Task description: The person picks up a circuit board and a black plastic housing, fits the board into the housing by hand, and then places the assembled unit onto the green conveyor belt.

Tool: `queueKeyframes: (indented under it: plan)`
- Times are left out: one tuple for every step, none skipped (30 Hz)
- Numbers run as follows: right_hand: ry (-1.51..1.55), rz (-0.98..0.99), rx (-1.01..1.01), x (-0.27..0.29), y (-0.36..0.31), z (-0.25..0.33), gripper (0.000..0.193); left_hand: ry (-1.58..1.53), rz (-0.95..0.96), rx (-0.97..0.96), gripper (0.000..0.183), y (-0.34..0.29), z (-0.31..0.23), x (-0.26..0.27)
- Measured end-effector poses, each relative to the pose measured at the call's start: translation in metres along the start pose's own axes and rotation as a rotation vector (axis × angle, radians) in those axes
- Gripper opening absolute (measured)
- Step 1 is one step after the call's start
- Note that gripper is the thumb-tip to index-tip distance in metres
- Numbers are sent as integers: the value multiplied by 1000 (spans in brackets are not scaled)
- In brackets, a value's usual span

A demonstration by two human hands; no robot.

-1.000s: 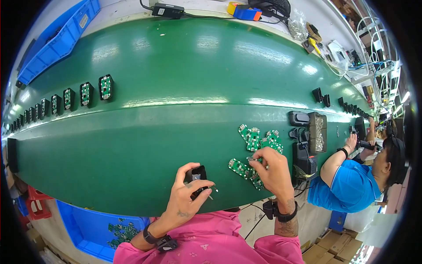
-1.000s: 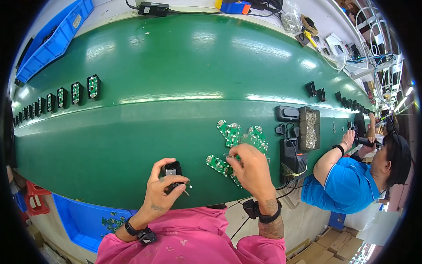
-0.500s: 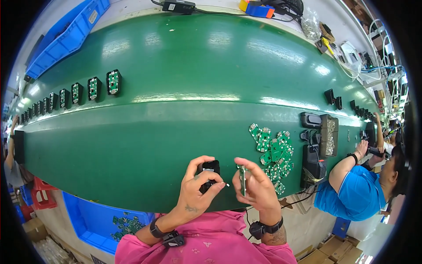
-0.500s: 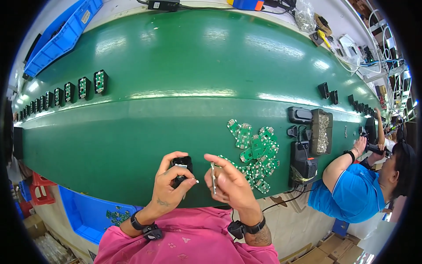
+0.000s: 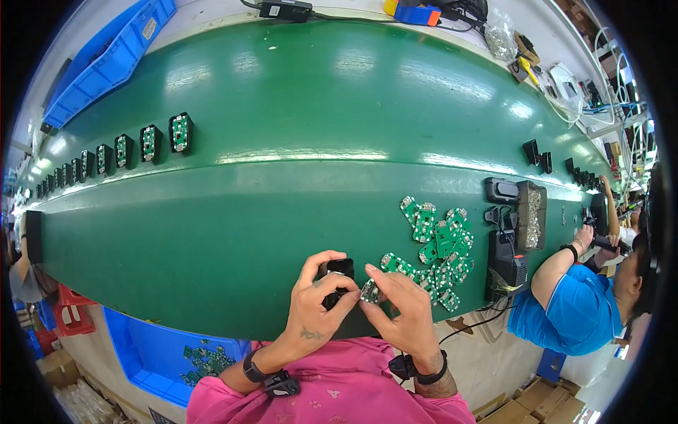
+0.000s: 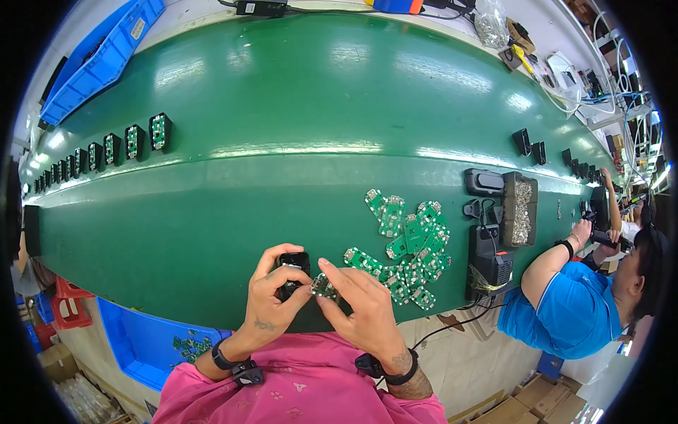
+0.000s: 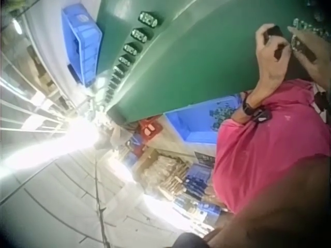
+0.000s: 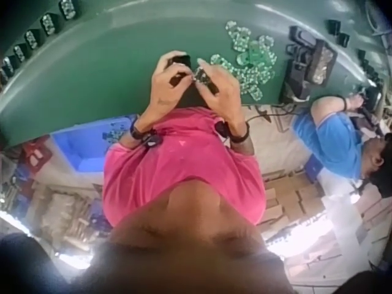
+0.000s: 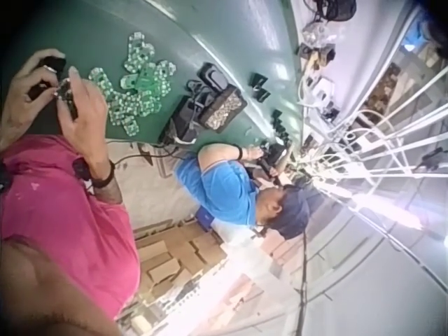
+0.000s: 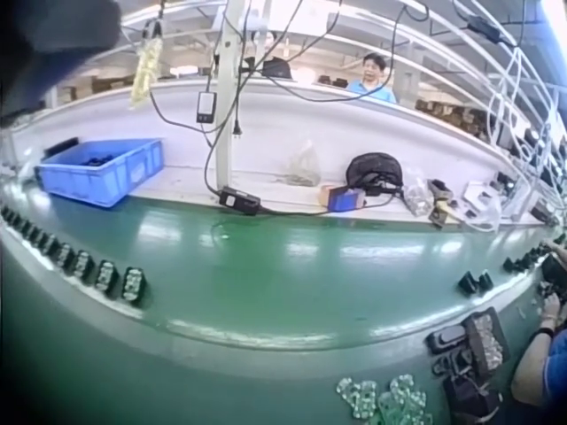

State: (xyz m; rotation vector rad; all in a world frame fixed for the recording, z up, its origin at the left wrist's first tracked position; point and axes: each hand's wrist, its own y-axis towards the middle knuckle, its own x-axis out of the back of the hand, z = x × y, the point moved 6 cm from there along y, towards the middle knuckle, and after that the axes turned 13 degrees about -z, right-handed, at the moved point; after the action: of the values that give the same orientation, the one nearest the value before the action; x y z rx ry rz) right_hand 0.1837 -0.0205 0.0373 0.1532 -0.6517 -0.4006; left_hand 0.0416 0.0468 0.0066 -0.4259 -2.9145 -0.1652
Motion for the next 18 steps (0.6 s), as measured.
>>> queueKeyframes:
  plan:
    - [1, -1, 0, 0, 0, 3, 58, -2, -1, 13, 11, 0, 1, 0]
    - [38, 4, -46, 1, 0, 3, 59, -4, 0, 26, 11, 0, 2, 0]
    - [74, 8, -92, 0, 0, 2, 60, -4, 1, 25, 11, 0, 1, 0]
    - [75, 7, -92, 0, -1, 1, 60, -4, 3, 28, 11, 0, 1, 0]
    - [58, -9, -98, -1, -2, -1, 58, -4, 4, 31, 12, 0, 2, 0]
    - [41, -24, -104, 0, -4, -3, 57, -3, 6, 29, 12, 0, 2, 0]
    - [41, -25, -104, 0, -4, -4, 57, 13, 15, 27, 11, -1, 4, -1]
    - [52, -21, -97, 1, -5, -3, 54, 30, 22, 26, 11, -2, 5, -1]
    - [62, -16, -89, 1, -5, -3, 51, 31, 22, 26, 11, -2, 6, -1]
    - [63, -16, -88, 0, -6, -4, 51, 25, 29, 35, 12, -2, 7, -1]
    - [63, -21, -91, -1, -6, -6, 50, 17, 38, 43, 12, -2, 8, -2]
    - [63, -27, -94, -1, -7, -7, 48, 17, 40, 42, 12, -2, 8, -3]
    - [62, -28, -94, -1, -7, -6, 48, 3, 36, 43, 12, -3, 7, -3]
    - [65, -35, -91, 1, -7, -4, 49, -10, 31, 44, 13, -4, 7, -4]
    - [68, -42, -88, 2, -7, -3, 49, -11, 30, 43, 13, -4, 7, -4]
    - [68, -42, -87, 3, -7, -3, 49, 8, 35, 23, 13, -4, 8, -4]
    - [63, -44, -100, 3, -7, -4, 49, 28, 40, 5, 14, -4, 9, -4]
    - [58, -46, -113, 4, -8, -6, 49, 29, 40, 6, 14, -4, 8, -4]
